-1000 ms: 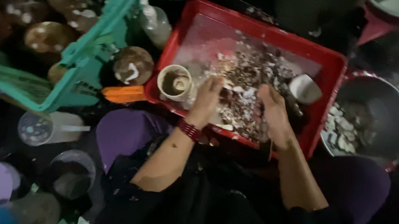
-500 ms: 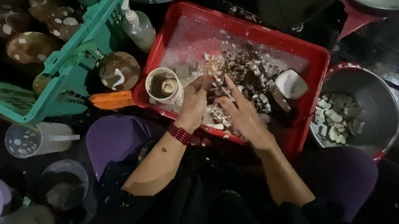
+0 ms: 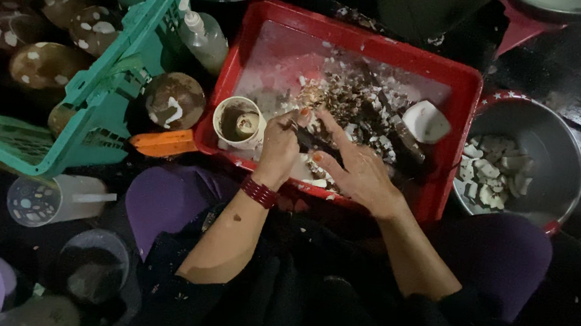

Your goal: The person sits on the floor and scrapes the inner surface of coconut shell halves with a small knife over a red tray, letting scraped debris fall into the tray, and places finished scraped shell pieces into a metal bowl beside them. They repeatedly pick up shell pieces from the tray, scrape them, and set cleaned pieces aside.

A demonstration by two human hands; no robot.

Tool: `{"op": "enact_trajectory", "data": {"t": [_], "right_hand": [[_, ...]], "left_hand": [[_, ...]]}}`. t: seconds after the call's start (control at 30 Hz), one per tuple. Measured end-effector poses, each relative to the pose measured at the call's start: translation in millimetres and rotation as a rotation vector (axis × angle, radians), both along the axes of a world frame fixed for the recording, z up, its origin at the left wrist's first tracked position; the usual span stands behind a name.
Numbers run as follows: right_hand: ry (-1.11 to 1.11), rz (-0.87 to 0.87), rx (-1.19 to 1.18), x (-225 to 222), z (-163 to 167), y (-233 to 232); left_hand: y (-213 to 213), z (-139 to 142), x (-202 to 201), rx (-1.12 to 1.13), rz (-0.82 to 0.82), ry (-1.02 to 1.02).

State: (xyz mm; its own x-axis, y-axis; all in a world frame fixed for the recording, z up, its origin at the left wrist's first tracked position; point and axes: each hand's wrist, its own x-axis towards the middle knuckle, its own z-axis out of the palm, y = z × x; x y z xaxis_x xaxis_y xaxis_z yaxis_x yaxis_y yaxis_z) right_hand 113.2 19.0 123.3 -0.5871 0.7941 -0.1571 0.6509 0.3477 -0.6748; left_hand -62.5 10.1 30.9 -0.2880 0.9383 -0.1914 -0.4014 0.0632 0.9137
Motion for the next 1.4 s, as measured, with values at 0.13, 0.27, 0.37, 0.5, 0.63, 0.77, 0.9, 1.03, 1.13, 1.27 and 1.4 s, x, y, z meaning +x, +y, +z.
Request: {"op": "enact_trajectory", "data": {"t": [0.13,0.27,0.37,0.5,0.63,0.77,0.9,1.03,1.13,1.27,1.4], "right_hand": [[0.037,-0.023,0.043,0,-1,-1],[-0.008,-0.065,0.012,-4,0,-2],[0.043,-0.057,0.046,-7,1,-3],[0.009,-0.072,0.026,-9,1,-3],[0.087,-0.061,0.045,-8,0,-5],[0.053,-0.058,0.054,-7,-1,-4],[0.1,-0.003,0.118,-9,0,-3],[0.05,-0.039,0.101,-11,0,-6],[0.084,-0.036,0.122,-12,-1,-7],[0.038,-0.05,0.144,-11,-5,-6],[0.065,-0.06,0.133,-9,-11,-6]], "left_hand": [[-2,3,3,0.005,0.002,-0.003],[-6,4,3,-0.006,0.017,0.31],[-6,1,5,-0.048,0.07,0.374],[-7,-5,7,-0.093,0.067,0.242],[-12,-2,4,0.057,0.004,0.634],[-14,7,4,0.023,0.024,0.625],[-11,11,3,0.088,0.017,0.706],[-10,9,3,0.043,0.079,0.789],[-12,9,5,0.001,0.04,0.727],[-13,13,10,-0.013,0.045,0.641],[-14,6,14,-0.036,0.074,0.403]]}}
